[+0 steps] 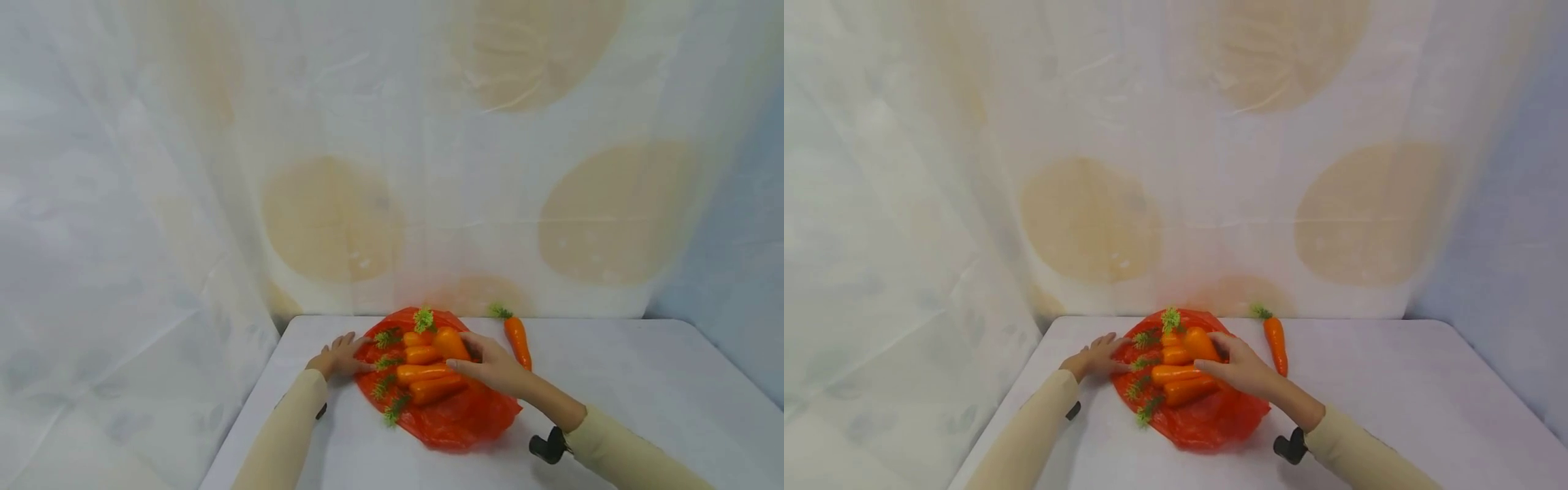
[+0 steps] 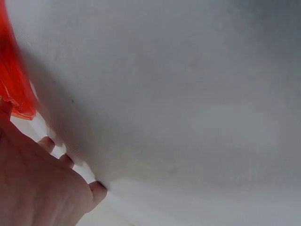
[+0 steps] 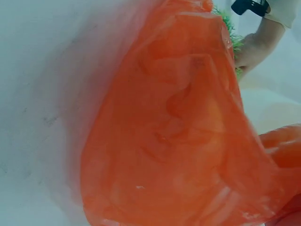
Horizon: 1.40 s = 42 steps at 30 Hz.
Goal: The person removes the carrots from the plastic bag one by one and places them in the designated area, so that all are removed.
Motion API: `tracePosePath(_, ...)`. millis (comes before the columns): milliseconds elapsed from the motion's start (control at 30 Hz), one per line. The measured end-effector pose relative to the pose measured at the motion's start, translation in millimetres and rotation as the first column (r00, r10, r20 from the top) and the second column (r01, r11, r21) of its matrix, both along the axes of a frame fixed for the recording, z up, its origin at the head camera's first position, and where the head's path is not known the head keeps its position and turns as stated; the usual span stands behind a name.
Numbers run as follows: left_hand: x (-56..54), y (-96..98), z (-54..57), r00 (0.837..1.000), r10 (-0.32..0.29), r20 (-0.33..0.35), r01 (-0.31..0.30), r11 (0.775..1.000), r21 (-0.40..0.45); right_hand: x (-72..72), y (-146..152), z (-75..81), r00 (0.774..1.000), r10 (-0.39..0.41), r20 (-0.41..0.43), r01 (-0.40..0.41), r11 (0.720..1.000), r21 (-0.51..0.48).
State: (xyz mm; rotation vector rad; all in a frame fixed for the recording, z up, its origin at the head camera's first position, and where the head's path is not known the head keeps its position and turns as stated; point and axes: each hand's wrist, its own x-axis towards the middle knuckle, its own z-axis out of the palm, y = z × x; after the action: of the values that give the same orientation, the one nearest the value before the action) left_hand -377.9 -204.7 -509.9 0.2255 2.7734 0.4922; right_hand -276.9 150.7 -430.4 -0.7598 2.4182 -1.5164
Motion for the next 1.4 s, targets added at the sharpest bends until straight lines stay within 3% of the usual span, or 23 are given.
tracePosePath(200, 5.7, -1.5, 5.2, 1.000, -0.005, -0.008, 0.005, 1.000, 0.006, -3.1, 1.5, 1.7, 0.999, -0.026, 0.035, 0.028, 0.998, -0.058)
tracePosePath(667, 4.7, 1.5, 8.8, 0.999, -0.031, -0.010, 0.032, 0.999, 0.019, -12.0, 23.1, -4.3, 0.995, -0.096, 0.012, 0.096, 0.995, 0.025)
tracePosePath(967, 1.0, 2.5, 2.9, 0.999, -0.032, -0.017, 0.032, 0.999, -0.018, -12.9, 30.1, -12.0, 0.992, -0.119, 0.040, 0.118, 0.993, 0.013)
tracePosePath(1000, 3.1, 2.7, 4.4, 0.999, -0.030, -0.020, 0.029, 0.999, -0.025, -13.1, 30.5, -11.6, 0.992, -0.119, 0.044, 0.118, 0.993, 0.010)
tracePosePath(1233, -9.2, -4.1, -7.9, 0.998, -0.027, -0.050, 0.026, 1.000, -0.015, -18.8, 34.6, -3.4, 0.986, -0.162, 0.031, 0.163, 0.986, -0.027)
tracePosePath(1400, -4.9, -1.9, -5.7, 0.999, -0.022, -0.023, 0.022, 1.000, -0.013, -18.2, 37.1, 2.2, 0.978, -0.204, 0.049, 0.205, 0.978, -0.031)
